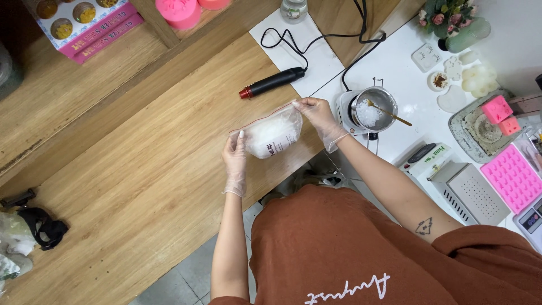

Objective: Scooping wax flakes from a bag into a melting pot for candle making.

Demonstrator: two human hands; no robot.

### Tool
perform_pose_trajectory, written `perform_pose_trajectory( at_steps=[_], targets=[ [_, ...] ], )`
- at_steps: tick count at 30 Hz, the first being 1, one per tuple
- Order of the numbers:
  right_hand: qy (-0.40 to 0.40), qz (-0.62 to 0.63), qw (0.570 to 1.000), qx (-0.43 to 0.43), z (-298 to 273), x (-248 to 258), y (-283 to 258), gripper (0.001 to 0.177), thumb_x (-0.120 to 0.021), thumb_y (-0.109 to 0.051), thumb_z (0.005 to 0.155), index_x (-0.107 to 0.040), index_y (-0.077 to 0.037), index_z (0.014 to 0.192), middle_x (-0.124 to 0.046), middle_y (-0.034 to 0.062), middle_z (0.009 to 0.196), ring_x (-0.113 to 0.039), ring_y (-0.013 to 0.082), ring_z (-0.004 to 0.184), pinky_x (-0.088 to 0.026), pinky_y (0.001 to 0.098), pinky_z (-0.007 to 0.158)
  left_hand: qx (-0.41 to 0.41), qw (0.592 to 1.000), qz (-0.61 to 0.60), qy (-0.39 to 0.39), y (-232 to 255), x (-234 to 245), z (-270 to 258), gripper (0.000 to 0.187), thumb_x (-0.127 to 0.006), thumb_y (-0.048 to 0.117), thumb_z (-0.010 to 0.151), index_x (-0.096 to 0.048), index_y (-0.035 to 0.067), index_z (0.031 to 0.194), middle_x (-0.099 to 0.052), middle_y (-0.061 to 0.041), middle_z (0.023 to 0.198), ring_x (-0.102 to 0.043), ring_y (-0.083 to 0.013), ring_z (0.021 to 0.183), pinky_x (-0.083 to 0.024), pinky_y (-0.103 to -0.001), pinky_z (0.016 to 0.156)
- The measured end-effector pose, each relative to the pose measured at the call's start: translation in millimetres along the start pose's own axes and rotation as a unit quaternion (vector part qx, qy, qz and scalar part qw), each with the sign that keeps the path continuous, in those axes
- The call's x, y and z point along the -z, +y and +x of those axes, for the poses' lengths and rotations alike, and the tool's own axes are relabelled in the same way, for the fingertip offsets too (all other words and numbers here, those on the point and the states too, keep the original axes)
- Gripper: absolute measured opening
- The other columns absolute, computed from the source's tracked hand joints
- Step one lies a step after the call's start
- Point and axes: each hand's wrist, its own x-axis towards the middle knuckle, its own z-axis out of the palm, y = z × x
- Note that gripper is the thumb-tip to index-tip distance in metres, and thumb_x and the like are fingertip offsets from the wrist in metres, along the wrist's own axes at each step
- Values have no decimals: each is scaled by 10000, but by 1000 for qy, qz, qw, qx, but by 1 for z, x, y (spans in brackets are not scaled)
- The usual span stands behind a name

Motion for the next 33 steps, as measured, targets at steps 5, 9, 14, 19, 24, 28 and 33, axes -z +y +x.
perform_pose_trajectory(
  at_steps=[5,9,14,19,24,28,33],
  targets=[
    [-23,-28,999,24,-2,3,-3,251,-739,-324,940,-774,-98,1042,-765,14,978,-673,129,938,-562,306,924,-71,994,-57,59,29,17,-15,208,-737,168,960,-759,23,1107,-759,-12,977,-669,-88,915,-535,-249,848],
    [-16,-348,884,313,-19,-10,-57,448,-810,-355,860,-702,-102,1213,-701,117,1239,-592,307,1195,-451,452,991,-80,996,5,33,54,31,-29,206,-738,192,929,-774,59,1083,-771,2,976,-687,-74,905,-555,-249,821],
    [-103,-514,709,472,-15,-54,-84,596,-827,-470,768,-709,-157,1261,-738,66,1185,-634,247,1116,-438,441,1068,-186,958,216,31,75,43,-38,188,-796,183,897,-811,80,1053,-758,-76,902,-687,-141,813,-547,-287,748],
    [-150,-506,699,483,-19,-92,-79,268,-825,-371,784,-781,-174,961,-771,-3,991,-666,166,1024,-480,409,1055,-193,960,203,13,65,50,-30,200,-811,178,866,-809,81,1041,-761,-78,891,-686,-156,787,-544,-293,727],
    [-180,-465,741,450,-16,-98,-77,155,-825,-313,854,-785,-169,814,-758,-22,822,-657,140,862,-525,356,931,-177,969,175,-2,63,51,-30,189,-804,164,872,-805,68,1034,-742,-91,883,-680,-163,775,-543,-296,717],
    [-199,-446,762,426,-21,-97,-91,148,-818,-295,836,-786,-153,812,-748,-19,787,-648,146,836,-524,347,865,-193,965,178,-20,79,53,-33,169,-800,156,872,-807,72,1019,-754,-80,912,-687,-170,822,-547,-297,757],
    [-206,-445,768,413,-12,-98,-80,160,-810,-303,825,-778,-149,796,-753,-19,805,-641,145,824,-529,345,832,-230,939,250,-50,103,51,-32,196,-828,166,809,-820,102,994,-771,-76,918,-693,-195,839,-543,-334,775]
  ],
)
